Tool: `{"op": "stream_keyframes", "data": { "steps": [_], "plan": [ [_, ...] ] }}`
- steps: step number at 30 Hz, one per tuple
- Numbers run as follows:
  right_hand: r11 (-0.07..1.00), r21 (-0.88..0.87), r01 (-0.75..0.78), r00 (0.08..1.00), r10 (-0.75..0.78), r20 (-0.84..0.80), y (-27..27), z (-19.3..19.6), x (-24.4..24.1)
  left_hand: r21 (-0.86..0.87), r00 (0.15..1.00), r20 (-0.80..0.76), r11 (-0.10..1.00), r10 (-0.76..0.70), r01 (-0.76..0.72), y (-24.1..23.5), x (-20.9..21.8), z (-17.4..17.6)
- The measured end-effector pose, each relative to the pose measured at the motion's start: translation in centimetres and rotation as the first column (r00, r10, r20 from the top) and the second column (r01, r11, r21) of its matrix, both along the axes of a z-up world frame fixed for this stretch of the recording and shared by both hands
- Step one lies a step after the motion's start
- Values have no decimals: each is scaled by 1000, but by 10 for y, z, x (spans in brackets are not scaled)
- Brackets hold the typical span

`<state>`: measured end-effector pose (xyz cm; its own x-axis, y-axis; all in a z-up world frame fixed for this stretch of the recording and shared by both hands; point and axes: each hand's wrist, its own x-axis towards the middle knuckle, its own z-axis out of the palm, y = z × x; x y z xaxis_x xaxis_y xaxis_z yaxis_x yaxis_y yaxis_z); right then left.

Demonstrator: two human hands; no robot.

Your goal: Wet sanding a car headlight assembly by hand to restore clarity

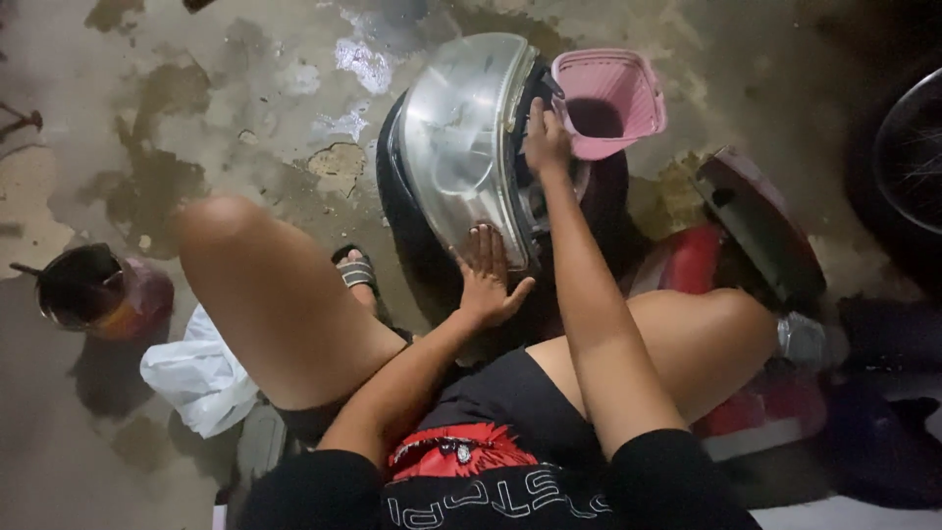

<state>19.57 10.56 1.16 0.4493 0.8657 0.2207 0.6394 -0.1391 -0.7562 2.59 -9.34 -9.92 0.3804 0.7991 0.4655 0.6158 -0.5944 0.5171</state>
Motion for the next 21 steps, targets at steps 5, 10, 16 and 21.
{"op": "stream_keyframes", "data": {
  "steps": [5, 10, 16, 21],
  "plan": [
    [996, -88, -7, 988, -7, -156, -4, 10, -5, -85, 988, 77, 988, 134, -128, 60, -18, 30],
    [993, -115, 8, 988, -25, -151, -3, 7, -1, -129, 995, 36, 988, 90, -85, 21, -10, 19],
    [995, -102, 10, 988, -25, -150, -1, 5, 2, -140, 979, 70, 974, 191, -180, 61, -19, 34],
    [993, -116, -2, 987, -16, -160, 0, 7, 1, -109, 997, 58, 993, 45, -39, 23, -8, 3]
  ]
}}
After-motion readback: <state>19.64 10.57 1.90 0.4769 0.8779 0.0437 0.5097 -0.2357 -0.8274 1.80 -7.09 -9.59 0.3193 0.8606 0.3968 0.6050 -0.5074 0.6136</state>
